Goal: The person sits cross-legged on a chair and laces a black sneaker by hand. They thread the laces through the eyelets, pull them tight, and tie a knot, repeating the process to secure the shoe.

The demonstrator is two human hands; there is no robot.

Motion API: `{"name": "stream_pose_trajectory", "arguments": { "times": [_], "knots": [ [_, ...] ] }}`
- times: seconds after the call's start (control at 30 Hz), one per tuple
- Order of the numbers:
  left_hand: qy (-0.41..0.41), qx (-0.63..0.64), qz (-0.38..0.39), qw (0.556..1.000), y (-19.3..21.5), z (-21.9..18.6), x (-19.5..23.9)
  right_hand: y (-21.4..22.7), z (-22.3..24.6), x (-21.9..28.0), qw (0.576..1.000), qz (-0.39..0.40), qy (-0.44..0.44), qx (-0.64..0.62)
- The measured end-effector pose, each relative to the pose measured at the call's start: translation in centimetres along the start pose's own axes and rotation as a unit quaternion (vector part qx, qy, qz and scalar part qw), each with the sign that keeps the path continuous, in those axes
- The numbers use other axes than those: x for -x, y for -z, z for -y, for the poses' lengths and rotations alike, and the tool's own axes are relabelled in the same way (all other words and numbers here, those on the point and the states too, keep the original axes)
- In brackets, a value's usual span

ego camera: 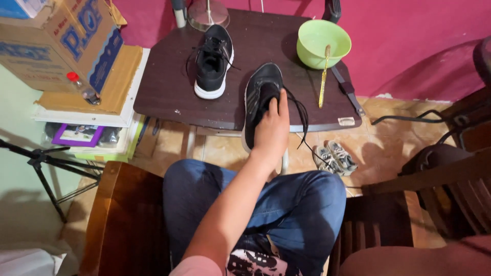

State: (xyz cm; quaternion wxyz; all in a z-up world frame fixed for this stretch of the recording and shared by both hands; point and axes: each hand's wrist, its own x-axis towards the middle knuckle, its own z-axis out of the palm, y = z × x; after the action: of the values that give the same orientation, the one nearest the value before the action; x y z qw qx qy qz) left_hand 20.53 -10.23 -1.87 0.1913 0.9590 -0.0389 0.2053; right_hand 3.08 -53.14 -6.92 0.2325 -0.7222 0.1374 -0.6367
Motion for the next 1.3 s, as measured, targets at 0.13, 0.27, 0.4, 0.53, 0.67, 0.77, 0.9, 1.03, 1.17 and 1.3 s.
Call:
{"name": "stream_pose_trajectory", "arguments": {
  "times": [0.13, 0.27, 0.4, 0.53, 0.67, 0.77, 0.9, 1.03, 1.17, 1.3],
  "knots": [
    [0.003, 0.021, 0.075, 0.997, 1.2, 0.3, -0.7, -0.1, 5.6, -1.6, 0.973, 0.15, -0.115, -0.133],
    [-0.015, 0.001, 0.109, 0.994, 2.8, 1.0, -1.3, -3.2, 13.3, -1.1, 0.893, 0.287, -0.218, -0.27],
    [-0.054, 0.004, 0.041, 0.998, 3.8, 1.9, 0.3, -6.2, 20.7, 1.4, 0.781, 0.467, -0.213, -0.355],
    [-0.147, 0.268, -0.12, 0.945, 5.7, 2.4, 4.7, -7.0, 26.5, 3.2, 0.621, 0.696, -0.063, -0.353],
    [-0.223, 0.424, -0.077, 0.875, 10.7, 0.9, 9.9, -7.0, 26.6, 5.9, 0.533, 0.759, -0.033, -0.372],
    [-0.306, 0.273, -0.059, 0.91, 12.0, 1.8, 12.2, -6.8, 24.7, 6.9, 0.547, 0.738, -0.061, -0.391],
    [-0.225, 0.372, 0.042, 0.899, 11.8, 3.9, 13.1, -5.2, 26.5, 3.4, 0.551, 0.7, -0.102, -0.443],
    [-0.081, 0.592, -0.062, 0.799, 9.7, 10.7, 11.5, -3.7, 26.0, 1.2, 0.598, 0.673, -0.025, -0.435],
    [-0.002, 0.552, -0.231, 0.801, 16.1, 15.5, 8.8, -3.3, 19.4, 1.9, 0.581, 0.652, -0.088, -0.48],
    [0.091, 0.637, -0.324, 0.694, 21.1, 18.0, 7.3, -2.2, 16.0, 1.2, 0.625, 0.625, -0.116, -0.453]
  ]
}}
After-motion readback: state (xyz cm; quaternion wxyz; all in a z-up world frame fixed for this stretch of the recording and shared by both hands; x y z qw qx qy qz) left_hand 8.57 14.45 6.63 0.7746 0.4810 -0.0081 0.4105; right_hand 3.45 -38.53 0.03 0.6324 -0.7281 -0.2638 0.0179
